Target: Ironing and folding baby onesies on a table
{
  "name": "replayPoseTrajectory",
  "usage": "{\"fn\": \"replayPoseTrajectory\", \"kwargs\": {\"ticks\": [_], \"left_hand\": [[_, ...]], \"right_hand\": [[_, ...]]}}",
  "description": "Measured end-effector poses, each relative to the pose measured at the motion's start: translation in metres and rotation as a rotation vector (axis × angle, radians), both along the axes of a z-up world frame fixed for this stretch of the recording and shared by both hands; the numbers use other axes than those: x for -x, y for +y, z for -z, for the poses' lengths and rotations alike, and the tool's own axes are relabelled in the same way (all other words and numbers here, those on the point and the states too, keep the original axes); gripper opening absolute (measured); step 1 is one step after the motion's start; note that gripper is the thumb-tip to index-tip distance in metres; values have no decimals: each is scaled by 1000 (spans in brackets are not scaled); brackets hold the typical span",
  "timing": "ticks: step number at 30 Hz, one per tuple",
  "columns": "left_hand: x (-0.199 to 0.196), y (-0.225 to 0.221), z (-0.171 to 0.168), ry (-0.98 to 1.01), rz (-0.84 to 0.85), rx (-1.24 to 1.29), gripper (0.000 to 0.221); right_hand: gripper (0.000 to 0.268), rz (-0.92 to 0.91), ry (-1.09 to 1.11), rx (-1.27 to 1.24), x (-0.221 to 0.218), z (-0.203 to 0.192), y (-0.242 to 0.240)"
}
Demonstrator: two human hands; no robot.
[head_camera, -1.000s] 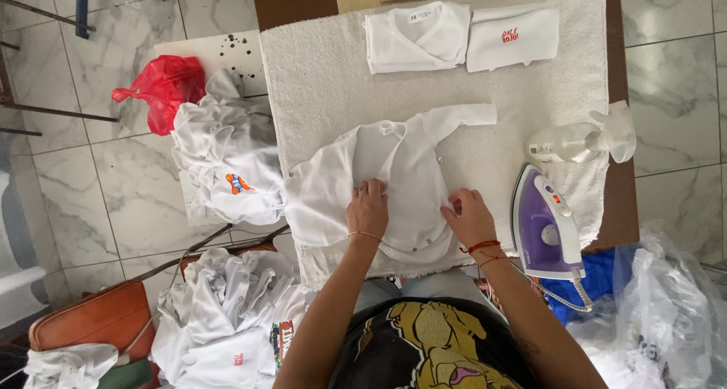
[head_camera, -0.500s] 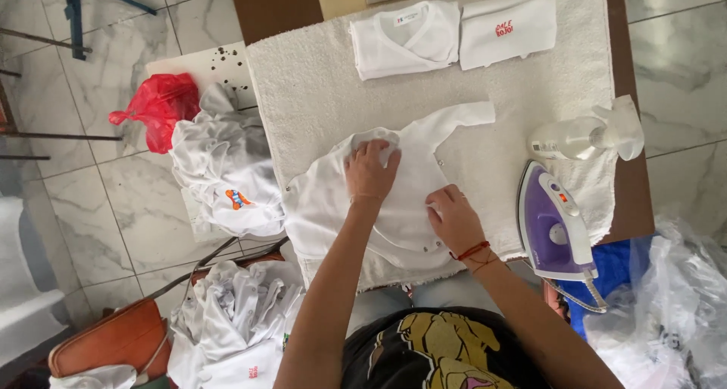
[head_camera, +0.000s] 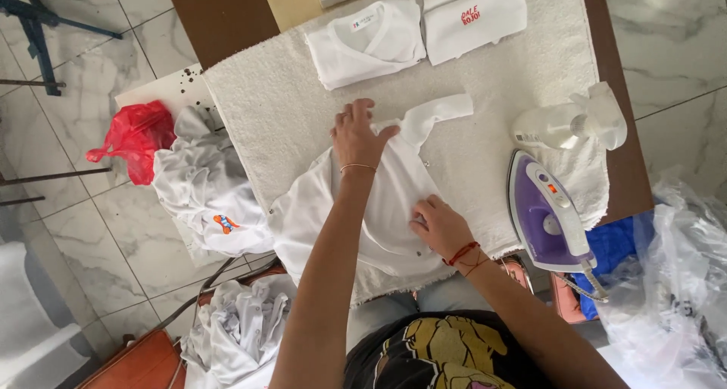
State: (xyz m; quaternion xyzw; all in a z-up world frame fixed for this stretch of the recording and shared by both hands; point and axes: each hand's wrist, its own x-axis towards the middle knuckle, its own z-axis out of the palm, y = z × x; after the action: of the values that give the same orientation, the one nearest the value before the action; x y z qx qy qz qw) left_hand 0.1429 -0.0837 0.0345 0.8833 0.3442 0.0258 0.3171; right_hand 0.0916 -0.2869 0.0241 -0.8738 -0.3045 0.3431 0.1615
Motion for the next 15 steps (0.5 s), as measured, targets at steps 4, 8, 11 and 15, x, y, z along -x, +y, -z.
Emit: {"fn": "replayPoseTrajectory", "kwargs": {"ticks": [4,8,11,15], "left_hand": [[-30,-10,28,287,404,-12,41],[-52,-14,36,474,465,172,26],[-52,-15,28,363,424,225,24],[-33,-23,49,164,372,8,27]], "right_hand": [[12,17,55,-2,12,-5,5],[21,-78,114,33,21,13,3],[20,-121,50,40,24,18,1],[12,-84,96,-88,1,-13,-29]]}}
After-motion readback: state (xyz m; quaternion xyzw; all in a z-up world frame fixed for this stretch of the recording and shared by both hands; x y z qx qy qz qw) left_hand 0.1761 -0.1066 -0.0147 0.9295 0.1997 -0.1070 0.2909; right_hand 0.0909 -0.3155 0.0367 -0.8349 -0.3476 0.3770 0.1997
